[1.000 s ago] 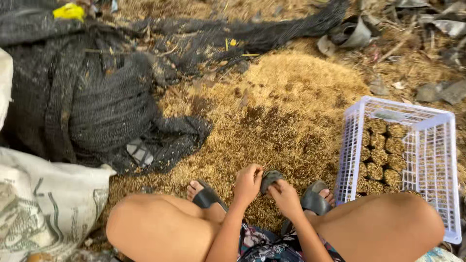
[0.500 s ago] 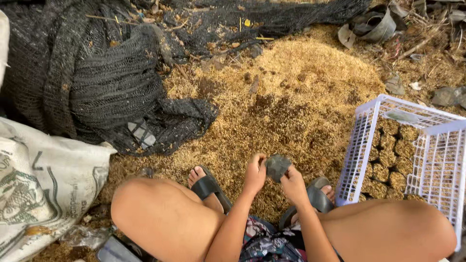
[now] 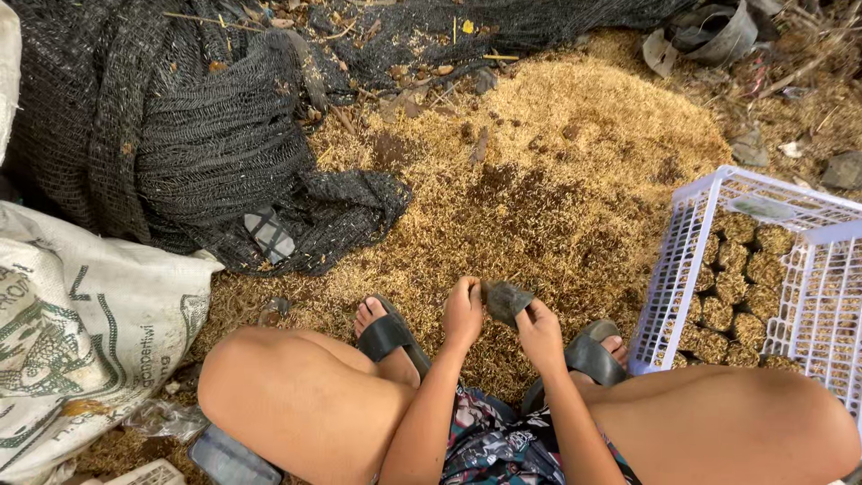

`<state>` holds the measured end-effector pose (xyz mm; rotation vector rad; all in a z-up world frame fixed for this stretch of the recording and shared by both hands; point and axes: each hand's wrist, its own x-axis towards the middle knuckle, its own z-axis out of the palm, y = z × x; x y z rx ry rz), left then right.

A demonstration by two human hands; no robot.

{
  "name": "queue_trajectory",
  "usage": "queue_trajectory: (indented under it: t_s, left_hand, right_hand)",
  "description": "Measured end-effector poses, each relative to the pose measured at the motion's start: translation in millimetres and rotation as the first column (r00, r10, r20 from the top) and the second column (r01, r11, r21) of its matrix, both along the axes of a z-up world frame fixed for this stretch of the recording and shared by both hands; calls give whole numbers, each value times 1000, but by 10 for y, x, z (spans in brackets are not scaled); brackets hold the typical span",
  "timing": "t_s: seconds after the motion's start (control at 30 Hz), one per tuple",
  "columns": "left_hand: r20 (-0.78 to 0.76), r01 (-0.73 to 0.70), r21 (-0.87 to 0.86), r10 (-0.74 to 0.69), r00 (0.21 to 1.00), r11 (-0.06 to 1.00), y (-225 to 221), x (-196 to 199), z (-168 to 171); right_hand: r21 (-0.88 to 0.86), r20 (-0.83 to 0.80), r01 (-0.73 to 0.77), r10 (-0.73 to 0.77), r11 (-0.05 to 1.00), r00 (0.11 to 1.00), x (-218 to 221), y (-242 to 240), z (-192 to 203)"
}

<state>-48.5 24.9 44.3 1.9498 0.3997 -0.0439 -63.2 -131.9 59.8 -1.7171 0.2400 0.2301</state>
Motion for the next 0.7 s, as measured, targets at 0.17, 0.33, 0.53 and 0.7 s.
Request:
queue_trajectory:
  t_s: [0.17,0.33,0.53,0.7]
  left_hand:
    - [-65,-29,64,34,997,998,11,-11,6]
    - [-70,-53,43,56,996,998,68,-7,-105]
    - [155,94,175,-121,980,980,79,-13,-337]
    - [71,122,217,-140,988,969,64,16,-324]
  right_hand:
    - [4,2,47,-47,999,999,-15,13,-31]
    - [127,111,72,-86,989,990,-2,47,58]
    - [-242,-148,-152,118,958,982,38,-141,50]
    - [-121,9,-86,88,989,996,21,-92,82]
